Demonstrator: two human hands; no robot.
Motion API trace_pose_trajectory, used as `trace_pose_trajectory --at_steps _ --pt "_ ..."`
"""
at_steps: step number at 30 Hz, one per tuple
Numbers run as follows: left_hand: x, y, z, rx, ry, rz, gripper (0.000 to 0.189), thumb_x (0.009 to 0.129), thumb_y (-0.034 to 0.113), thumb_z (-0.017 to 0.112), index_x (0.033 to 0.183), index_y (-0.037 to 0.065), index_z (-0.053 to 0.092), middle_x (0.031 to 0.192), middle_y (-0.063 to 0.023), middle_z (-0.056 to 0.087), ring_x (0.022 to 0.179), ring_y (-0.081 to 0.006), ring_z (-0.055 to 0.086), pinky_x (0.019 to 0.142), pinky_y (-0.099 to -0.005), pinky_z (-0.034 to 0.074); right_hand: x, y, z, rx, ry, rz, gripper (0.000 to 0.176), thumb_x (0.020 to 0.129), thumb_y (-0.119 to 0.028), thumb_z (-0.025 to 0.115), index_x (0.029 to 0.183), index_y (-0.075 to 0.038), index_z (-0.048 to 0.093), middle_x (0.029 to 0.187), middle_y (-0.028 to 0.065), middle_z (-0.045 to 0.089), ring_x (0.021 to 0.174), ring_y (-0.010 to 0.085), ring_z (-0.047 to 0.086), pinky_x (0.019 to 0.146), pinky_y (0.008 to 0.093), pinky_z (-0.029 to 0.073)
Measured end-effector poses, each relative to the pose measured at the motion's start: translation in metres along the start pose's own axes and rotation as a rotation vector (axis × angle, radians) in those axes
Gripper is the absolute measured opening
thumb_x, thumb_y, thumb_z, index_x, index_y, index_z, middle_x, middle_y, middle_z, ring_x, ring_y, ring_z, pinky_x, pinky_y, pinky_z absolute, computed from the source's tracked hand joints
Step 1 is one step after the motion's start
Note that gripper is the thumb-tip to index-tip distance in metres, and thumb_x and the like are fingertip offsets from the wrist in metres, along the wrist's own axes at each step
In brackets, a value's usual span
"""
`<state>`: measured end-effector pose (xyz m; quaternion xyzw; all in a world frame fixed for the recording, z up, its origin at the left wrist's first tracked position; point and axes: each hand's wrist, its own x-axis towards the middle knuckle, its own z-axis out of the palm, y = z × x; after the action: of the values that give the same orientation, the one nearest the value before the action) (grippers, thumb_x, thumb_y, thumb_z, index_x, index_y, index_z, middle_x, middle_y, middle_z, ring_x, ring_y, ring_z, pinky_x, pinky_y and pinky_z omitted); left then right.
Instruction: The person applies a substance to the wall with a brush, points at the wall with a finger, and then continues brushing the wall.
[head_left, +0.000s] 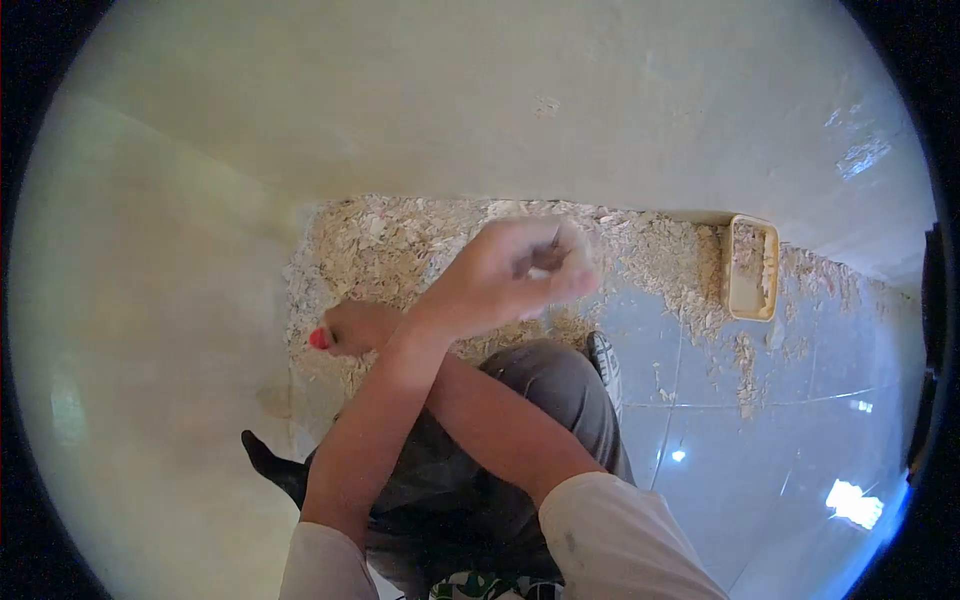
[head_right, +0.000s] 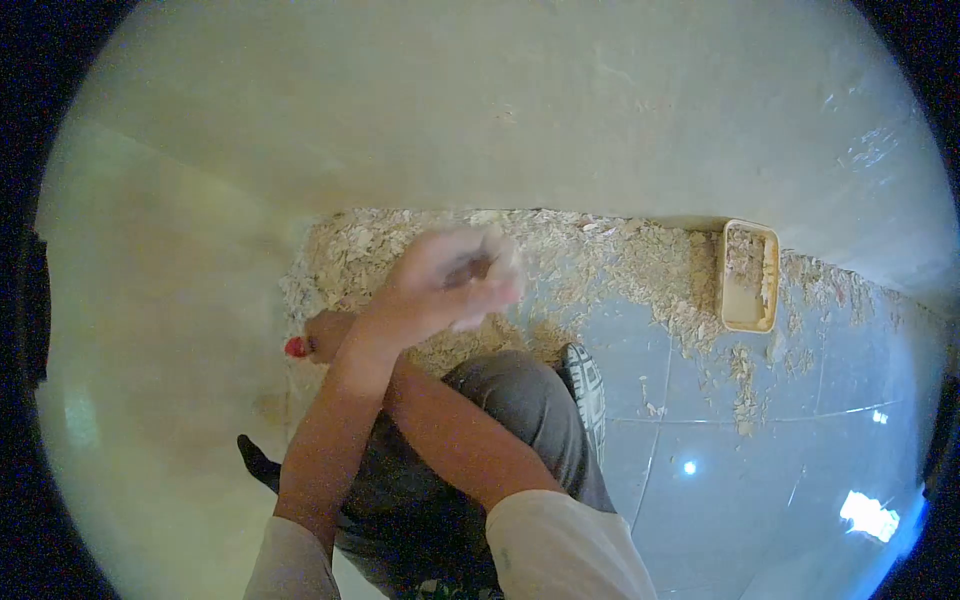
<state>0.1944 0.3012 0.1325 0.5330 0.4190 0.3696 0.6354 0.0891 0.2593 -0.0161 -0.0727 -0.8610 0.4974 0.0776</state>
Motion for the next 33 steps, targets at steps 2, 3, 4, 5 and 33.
trace_pose_trajectory --at_steps 2,3,4,5,33 --pt "-0.041 -0.006 0.001 0.067 0.043 0.080 0.019 0.086 0.016 0.071 0.079 0.007 0.056 0.079 0.0030 0.055 0.071 -0.0038 0.051 0.059 -0.0198 0.041 -0.001 -0.002 -0.021 0.045 0.023 -0.088 0.028 0.073 -0.024 0.071 0.091 -0.004 0.065 0.088 0.0165 0.066 0.089 0.0367 0.064 0.075 0.0480 0.050" --pt "-0.064 -0.008 0.001 0.127 0.075 0.160 0.018 0.085 0.013 0.072 0.080 0.006 0.057 0.080 0.0028 0.056 0.075 -0.0046 0.052 0.065 -0.0203 0.043 0.002 0.005 -0.028 0.099 0.135 -0.228 0.025 0.074 -0.021 0.070 0.092 -0.004 0.063 0.088 0.0156 0.066 0.087 0.0371 0.063 0.075 0.0474 0.050" --pt "-0.092 -0.006 0.000 0.109 0.122 0.102 0.016 0.083 0.010 0.072 0.081 0.005 0.057 0.081 0.0024 0.057 0.078 -0.0056 0.053 0.069 -0.0209 0.044 0.001 0.005 -0.032 0.154 0.246 -0.370 0.022 0.076 -0.017 0.068 0.093 -0.004 0.062 0.089 0.0148 0.066 0.086 0.0374 0.063 0.074 0.0468 0.049" --pt "-0.120 -0.002 -0.001 0.091 0.169 0.049 0.015 0.082 0.007 0.073 0.081 0.005 0.058 0.082 0.0020 0.057 0.081 -0.0066 0.054 0.072 -0.0214 0.044 -0.012 -0.008 -0.042 0.131 0.457 -0.335 0.022 0.077 -0.014 0.067 0.096 -0.005 0.061 0.087 0.0141 0.066 0.083 0.0348 0.063 0.074 0.0443 0.050" --pt "-0.367 -0.123 -0.078 0.634 1.153 -0.208 0.018 0.077 0.018 0.077 0.085 0.005 0.068 0.083 -0.0039 0.058 0.070 -0.0109 0.054 0.063 -0.0265 0.044 -0.204 -0.021 -0.163 -0.486 0.965 0.159 0.016 0.089 -0.017 0.060 0.098 -0.005 0.054 0.086 0.0213 0.063 0.082 0.0404 0.063 0.068 0.0458 0.050"
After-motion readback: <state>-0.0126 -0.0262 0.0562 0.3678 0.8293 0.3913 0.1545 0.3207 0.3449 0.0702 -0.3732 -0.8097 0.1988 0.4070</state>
